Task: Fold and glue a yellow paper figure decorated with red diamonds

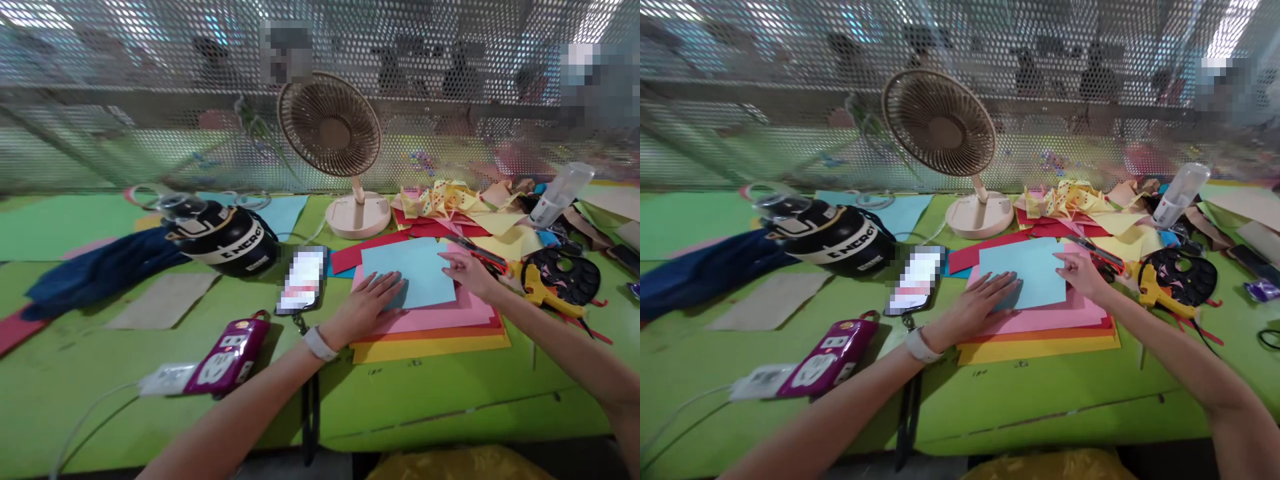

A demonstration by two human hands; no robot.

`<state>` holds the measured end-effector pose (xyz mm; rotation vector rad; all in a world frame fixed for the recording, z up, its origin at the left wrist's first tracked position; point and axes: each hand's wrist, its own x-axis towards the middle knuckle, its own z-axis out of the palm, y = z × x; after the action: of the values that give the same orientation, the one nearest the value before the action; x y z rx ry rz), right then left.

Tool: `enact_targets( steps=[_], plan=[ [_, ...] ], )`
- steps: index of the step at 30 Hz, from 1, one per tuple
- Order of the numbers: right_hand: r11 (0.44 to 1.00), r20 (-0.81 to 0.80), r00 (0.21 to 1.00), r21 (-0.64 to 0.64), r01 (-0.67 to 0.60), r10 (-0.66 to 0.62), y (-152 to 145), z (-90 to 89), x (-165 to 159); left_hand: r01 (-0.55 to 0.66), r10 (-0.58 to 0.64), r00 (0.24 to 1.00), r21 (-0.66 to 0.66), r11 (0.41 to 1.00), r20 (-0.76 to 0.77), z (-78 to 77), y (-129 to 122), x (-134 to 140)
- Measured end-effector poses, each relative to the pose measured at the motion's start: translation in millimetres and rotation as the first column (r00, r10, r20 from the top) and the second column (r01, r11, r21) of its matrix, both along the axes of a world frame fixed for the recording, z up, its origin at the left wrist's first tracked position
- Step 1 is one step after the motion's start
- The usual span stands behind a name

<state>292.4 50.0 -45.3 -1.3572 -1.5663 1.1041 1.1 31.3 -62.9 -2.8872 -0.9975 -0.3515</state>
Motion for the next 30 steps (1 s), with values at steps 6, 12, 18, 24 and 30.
enact_targets(
  steps=[6,12,18,24,30],
  plan=[
    [0.971,-0.261,0.965,-0.234,-0.054,-0.009,-25.8,1.6,-1.7,0.087,-0.087,0.996,0.000,0.996,-0.030,7.6,-5.0,5.8],
    [0.957,-0.375,0.921,-0.289,-0.007,-0.107,-39.3,4.8,-0.2,0.150,-0.149,0.988,0.018,0.989,-0.045,11.4,-9.8,16.5],
    [0.969,-0.361,0.931,-0.244,-0.030,-0.062,-48.8,7.7,6.5,0.200,-0.198,0.980,0.101,0.975,-0.027,6.7,-10.1,27.0],
    [0.955,0.023,0.964,0.138,-0.264,0.264,-55.4,13.8,24.6,0.164,-0.166,0.981,0.028,0.986,0.097,0.6,-11.3,26.4],
    [0.703,0.666,0.742,0.563,-0.435,-0.074,-59.5,8.7,28.9,0.175,-0.144,0.968,-0.143,0.974,0.204,4.5,-14.9,21.9]
  ],
)
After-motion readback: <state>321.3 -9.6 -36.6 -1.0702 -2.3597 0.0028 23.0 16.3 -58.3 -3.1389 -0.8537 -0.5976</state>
